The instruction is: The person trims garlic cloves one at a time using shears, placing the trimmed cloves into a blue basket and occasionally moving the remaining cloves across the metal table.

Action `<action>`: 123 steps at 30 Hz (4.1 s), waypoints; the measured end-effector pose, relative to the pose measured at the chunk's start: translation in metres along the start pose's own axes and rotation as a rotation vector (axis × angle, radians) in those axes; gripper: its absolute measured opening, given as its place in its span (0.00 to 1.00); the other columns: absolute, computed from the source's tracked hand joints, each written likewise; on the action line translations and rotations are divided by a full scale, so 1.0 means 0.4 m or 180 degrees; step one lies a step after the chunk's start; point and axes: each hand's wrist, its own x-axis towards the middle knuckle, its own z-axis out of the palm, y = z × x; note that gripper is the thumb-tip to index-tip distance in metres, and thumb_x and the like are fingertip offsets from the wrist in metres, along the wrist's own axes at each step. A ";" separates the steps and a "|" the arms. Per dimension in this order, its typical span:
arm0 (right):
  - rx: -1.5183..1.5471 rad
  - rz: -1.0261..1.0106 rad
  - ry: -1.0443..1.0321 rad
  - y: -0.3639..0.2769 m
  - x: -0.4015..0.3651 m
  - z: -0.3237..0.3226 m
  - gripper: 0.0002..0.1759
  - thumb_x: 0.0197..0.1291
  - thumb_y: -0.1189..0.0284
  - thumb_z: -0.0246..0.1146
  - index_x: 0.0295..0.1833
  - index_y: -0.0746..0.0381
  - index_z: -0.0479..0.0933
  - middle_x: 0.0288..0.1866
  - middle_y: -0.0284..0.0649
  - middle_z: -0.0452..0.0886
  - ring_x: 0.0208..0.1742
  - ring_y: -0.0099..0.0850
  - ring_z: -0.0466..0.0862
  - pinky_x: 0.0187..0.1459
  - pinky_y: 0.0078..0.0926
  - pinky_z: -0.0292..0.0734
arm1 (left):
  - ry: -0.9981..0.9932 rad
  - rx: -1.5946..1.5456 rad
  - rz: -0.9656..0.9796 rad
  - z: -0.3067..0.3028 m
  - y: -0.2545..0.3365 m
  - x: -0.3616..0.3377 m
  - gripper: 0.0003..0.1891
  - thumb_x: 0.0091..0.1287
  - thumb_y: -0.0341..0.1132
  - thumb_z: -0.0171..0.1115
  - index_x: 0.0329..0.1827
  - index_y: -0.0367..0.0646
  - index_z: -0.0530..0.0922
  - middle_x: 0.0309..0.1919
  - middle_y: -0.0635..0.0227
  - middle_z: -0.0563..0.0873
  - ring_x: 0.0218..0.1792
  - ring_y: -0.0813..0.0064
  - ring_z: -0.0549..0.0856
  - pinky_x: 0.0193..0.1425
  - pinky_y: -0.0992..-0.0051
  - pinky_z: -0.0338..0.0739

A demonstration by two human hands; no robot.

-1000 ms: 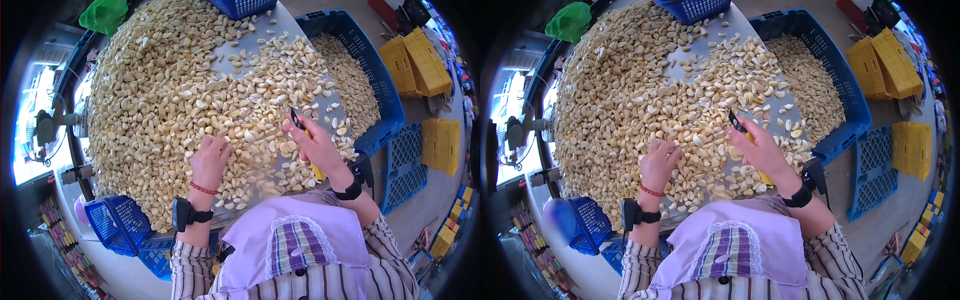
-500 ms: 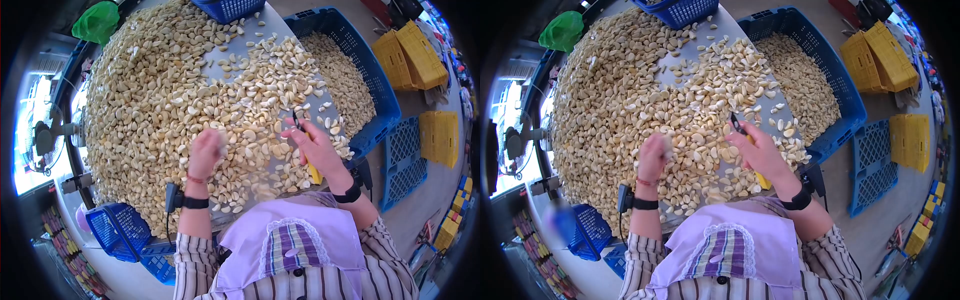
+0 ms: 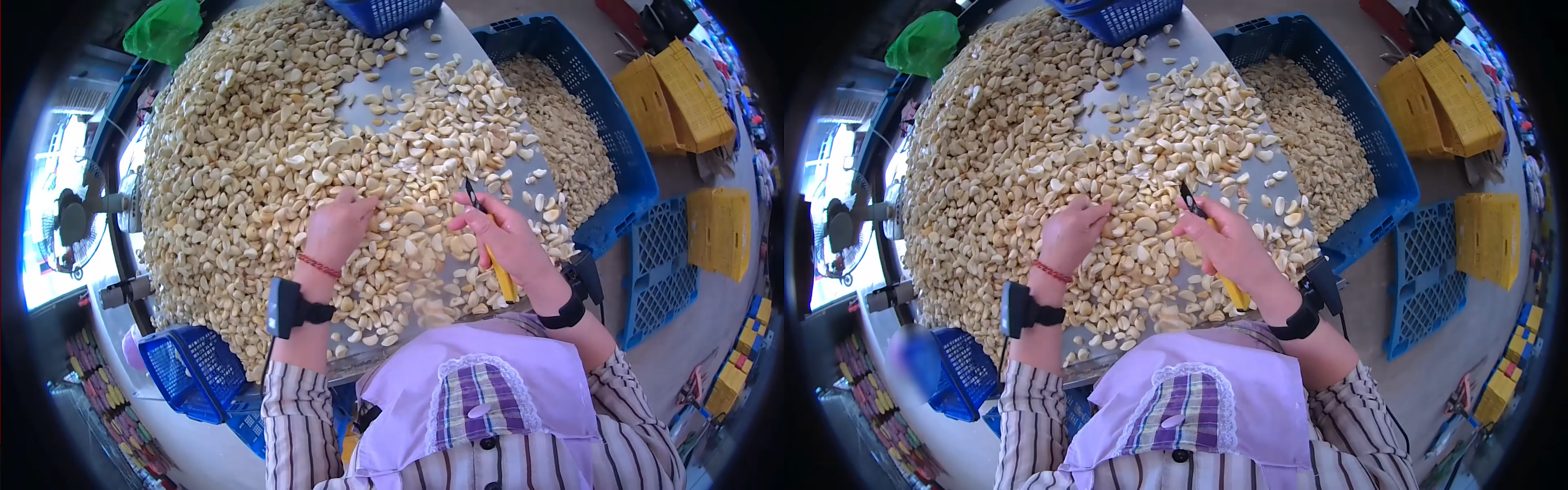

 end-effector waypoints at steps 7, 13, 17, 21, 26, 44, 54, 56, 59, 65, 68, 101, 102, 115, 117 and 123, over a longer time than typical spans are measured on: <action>-0.0006 0.0020 0.0061 0.016 -0.018 -0.017 0.27 0.66 0.60 0.58 0.65 0.61 0.69 0.43 0.36 0.82 0.17 0.14 0.70 0.19 0.12 0.67 | 0.0175 -0.5026 -0.1981 -0.035 -0.014 -0.074 0.05 0.64 0.27 0.61 0.37 0.43 0.72 0.30 0.68 0.83 0.18 0.91 0.68 0.20 0.89 0.61; -0.0667 -0.0338 -0.0773 0.001 -0.034 0.077 0.36 0.62 0.58 0.62 0.72 0.57 0.60 0.40 0.40 0.80 0.30 0.23 0.78 0.33 0.22 0.73 | 0.0430 -0.6009 -0.2141 -0.046 0.119 -0.141 0.06 0.63 0.24 0.58 0.42 0.41 0.73 0.31 0.65 0.84 0.18 0.89 0.69 0.19 0.88 0.62; -0.1040 -0.1069 -0.1192 0.040 -0.018 0.106 0.39 0.62 0.58 0.62 0.75 0.56 0.56 0.39 0.39 0.78 0.36 0.25 0.78 0.40 0.24 0.73 | 0.0404 -0.6550 -0.2003 -0.060 0.170 -0.155 0.05 0.62 0.23 0.58 0.38 0.42 0.73 0.25 0.71 0.79 0.17 0.88 0.70 0.19 0.88 0.62; -0.1248 -0.0843 -0.1560 0.031 -0.018 0.110 0.36 0.63 0.59 0.60 0.74 0.56 0.57 0.40 0.38 0.79 0.35 0.23 0.79 0.39 0.23 0.74 | 0.0228 -0.6618 -0.1843 -0.063 0.191 -0.167 0.07 0.60 0.23 0.60 0.34 0.43 0.71 0.23 0.74 0.77 0.16 0.89 0.69 0.18 0.87 0.60; -0.0502 -0.0163 -0.1522 -0.013 -0.036 0.115 0.30 0.67 0.64 0.56 0.73 0.54 0.61 0.36 0.33 0.79 0.26 0.18 0.75 0.27 0.16 0.71 | -0.0525 -0.8821 -0.0189 -0.052 0.197 -0.214 0.09 0.59 0.25 0.60 0.38 0.42 0.69 0.24 0.66 0.80 0.18 0.83 0.75 0.20 0.84 0.68; -0.0207 0.0081 -0.0655 0.016 -0.034 0.040 0.31 0.68 0.61 0.56 0.73 0.55 0.59 0.37 0.35 0.79 0.23 0.13 0.74 0.20 0.10 0.68 | -0.0192 -0.2950 -0.2231 0.014 0.061 -0.139 0.04 0.62 0.28 0.62 0.37 0.41 0.76 0.23 0.72 0.80 0.20 0.78 0.78 0.21 0.77 0.70; -0.1270 -0.0937 -0.1343 0.015 -0.044 0.110 0.36 0.63 0.60 0.60 0.75 0.53 0.57 0.52 0.46 0.80 0.42 0.28 0.81 0.46 0.25 0.74 | 0.0338 -0.5874 -0.2289 -0.056 0.223 -0.173 0.03 0.62 0.22 0.60 0.37 0.39 0.76 0.26 0.75 0.81 0.21 0.90 0.72 0.24 0.87 0.65; -0.1284 -0.0520 -0.1493 -0.003 -0.049 0.109 0.34 0.64 0.62 0.60 0.74 0.52 0.58 0.48 0.44 0.82 0.38 0.26 0.80 0.44 0.24 0.74 | 0.0410 -0.5787 -0.2210 -0.076 0.241 -0.171 0.04 0.60 0.21 0.61 0.36 0.38 0.77 0.26 0.77 0.80 0.22 0.90 0.72 0.24 0.86 0.65; -0.0865 -0.0132 -0.1577 -0.004 -0.053 0.101 0.31 0.66 0.65 0.57 0.74 0.50 0.60 0.35 0.30 0.79 0.33 0.15 0.75 0.36 0.17 0.74 | 0.0112 -0.6667 -0.1343 -0.053 0.217 -0.209 0.05 0.63 0.29 0.60 0.38 0.40 0.73 0.25 0.72 0.79 0.21 0.85 0.74 0.24 0.82 0.68; -0.0012 0.0281 -0.1107 0.021 -0.035 0.077 0.29 0.68 0.64 0.55 0.73 0.48 0.61 0.28 0.28 0.75 0.24 0.12 0.71 0.25 0.11 0.70 | 0.1583 -0.7041 -0.1581 -0.042 0.068 -0.199 0.10 0.65 0.38 0.61 0.41 0.43 0.74 0.25 0.65 0.78 0.21 0.76 0.78 0.24 0.73 0.72; 0.0178 0.0198 -0.1037 0.027 -0.033 0.084 0.28 0.68 0.64 0.55 0.73 0.48 0.61 0.26 0.27 0.73 0.19 0.11 0.68 0.22 0.10 0.68 | 0.1491 -0.1366 -0.1389 -0.024 -0.016 -0.142 0.12 0.63 0.41 0.65 0.43 0.43 0.79 0.25 0.66 0.78 0.25 0.75 0.80 0.27 0.68 0.75; -0.0077 0.0244 -0.1038 0.008 -0.022 0.095 0.28 0.69 0.63 0.55 0.73 0.50 0.61 0.28 0.28 0.75 0.22 0.11 0.70 0.23 0.10 0.69 | 0.0947 -0.0197 -0.1504 -0.063 -0.177 0.075 0.15 0.60 0.44 0.65 0.45 0.47 0.83 0.40 0.61 0.86 0.38 0.57 0.85 0.42 0.65 0.80; -0.0061 0.0242 -0.1024 0.013 -0.023 0.089 0.28 0.69 0.63 0.55 0.73 0.50 0.61 0.28 0.28 0.75 0.22 0.11 0.70 0.23 0.10 0.69 | 0.0820 -0.0264 -0.1503 -0.056 -0.167 0.072 0.13 0.60 0.44 0.65 0.43 0.48 0.84 0.39 0.60 0.86 0.37 0.57 0.85 0.41 0.65 0.80; 0.0503 0.0065 -0.0719 0.013 -0.025 0.053 0.27 0.69 0.66 0.55 0.73 0.53 0.61 0.27 0.29 0.74 0.17 0.11 0.68 0.20 0.09 0.66 | -0.0810 -0.2563 -0.0565 -0.038 0.064 0.042 0.09 0.62 0.33 0.61 0.42 0.44 0.86 0.30 0.67 0.86 0.27 0.77 0.83 0.33 0.77 0.78; 0.0537 0.0066 -0.0661 0.010 -0.026 0.048 0.27 0.69 0.66 0.55 0.73 0.53 0.62 0.27 0.29 0.74 0.16 0.11 0.68 0.20 0.09 0.66 | 0.0181 -0.2732 -0.1278 -0.049 -0.007 0.084 0.09 0.63 0.31 0.61 0.43 0.42 0.85 0.30 0.68 0.85 0.30 0.82 0.81 0.34 0.78 0.76; 0.0597 0.0050 -0.0624 0.011 -0.023 0.048 0.27 0.69 0.65 0.55 0.73 0.54 0.61 0.27 0.29 0.74 0.16 0.11 0.68 0.20 0.09 0.66 | 0.1348 -0.1075 -0.0922 -0.103 -0.148 0.186 0.08 0.61 0.33 0.63 0.42 0.46 0.85 0.33 0.64 0.83 0.31 0.69 0.83 0.37 0.70 0.77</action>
